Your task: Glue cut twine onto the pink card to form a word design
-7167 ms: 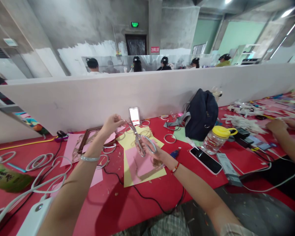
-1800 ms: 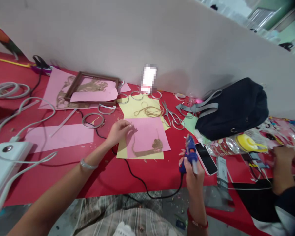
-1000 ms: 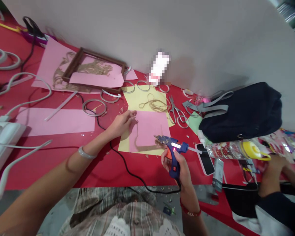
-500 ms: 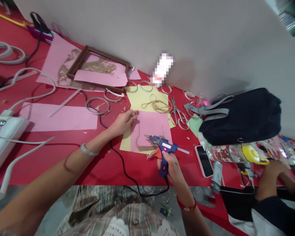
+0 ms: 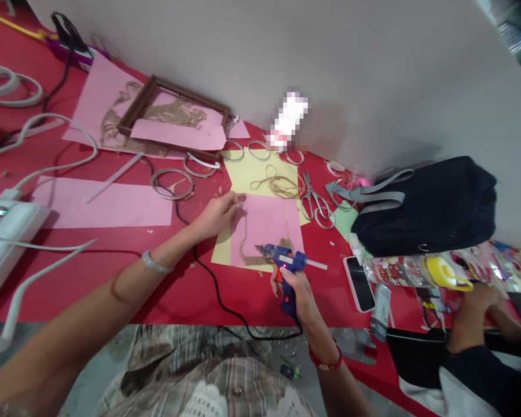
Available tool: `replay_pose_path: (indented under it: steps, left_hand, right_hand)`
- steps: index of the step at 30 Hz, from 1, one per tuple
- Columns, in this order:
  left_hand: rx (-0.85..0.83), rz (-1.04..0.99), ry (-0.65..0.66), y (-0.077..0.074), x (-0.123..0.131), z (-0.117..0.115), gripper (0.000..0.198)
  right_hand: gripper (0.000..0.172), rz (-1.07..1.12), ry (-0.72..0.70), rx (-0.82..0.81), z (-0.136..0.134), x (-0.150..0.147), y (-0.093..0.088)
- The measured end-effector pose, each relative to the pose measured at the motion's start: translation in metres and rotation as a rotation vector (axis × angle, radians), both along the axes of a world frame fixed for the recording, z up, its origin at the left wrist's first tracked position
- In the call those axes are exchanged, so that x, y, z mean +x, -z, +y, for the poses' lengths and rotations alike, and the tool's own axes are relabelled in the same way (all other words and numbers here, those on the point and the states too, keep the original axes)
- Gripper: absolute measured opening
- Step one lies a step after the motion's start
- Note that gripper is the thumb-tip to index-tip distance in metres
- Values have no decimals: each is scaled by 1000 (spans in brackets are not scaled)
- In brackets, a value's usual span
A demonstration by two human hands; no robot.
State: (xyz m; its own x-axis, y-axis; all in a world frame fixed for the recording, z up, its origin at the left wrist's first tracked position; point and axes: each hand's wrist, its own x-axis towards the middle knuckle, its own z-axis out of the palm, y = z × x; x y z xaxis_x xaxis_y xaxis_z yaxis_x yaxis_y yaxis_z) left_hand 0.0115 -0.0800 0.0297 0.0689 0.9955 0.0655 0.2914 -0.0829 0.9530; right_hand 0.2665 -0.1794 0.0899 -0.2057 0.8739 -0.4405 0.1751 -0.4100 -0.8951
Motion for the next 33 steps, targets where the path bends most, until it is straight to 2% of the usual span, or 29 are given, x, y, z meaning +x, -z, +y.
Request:
replay_pose_path:
  steps: [6, 13, 25, 33]
  left_hand:
    - [5, 6, -5, 1, 0, 0, 21]
    - [5, 56, 0, 4, -1, 1, 19]
    - [7, 59, 9, 4, 0, 1, 17]
    - [3, 30, 3, 5, 1, 1, 14]
  right_hand:
    - [43, -17, -123, -43, 10, -15, -6]
    - [44, -55, -173, -3, 15, -14, 1]
    - [48, -137, -144, -10, 17, -15, -3]
    - [49, -160, -156, 25, 16, -12, 3]
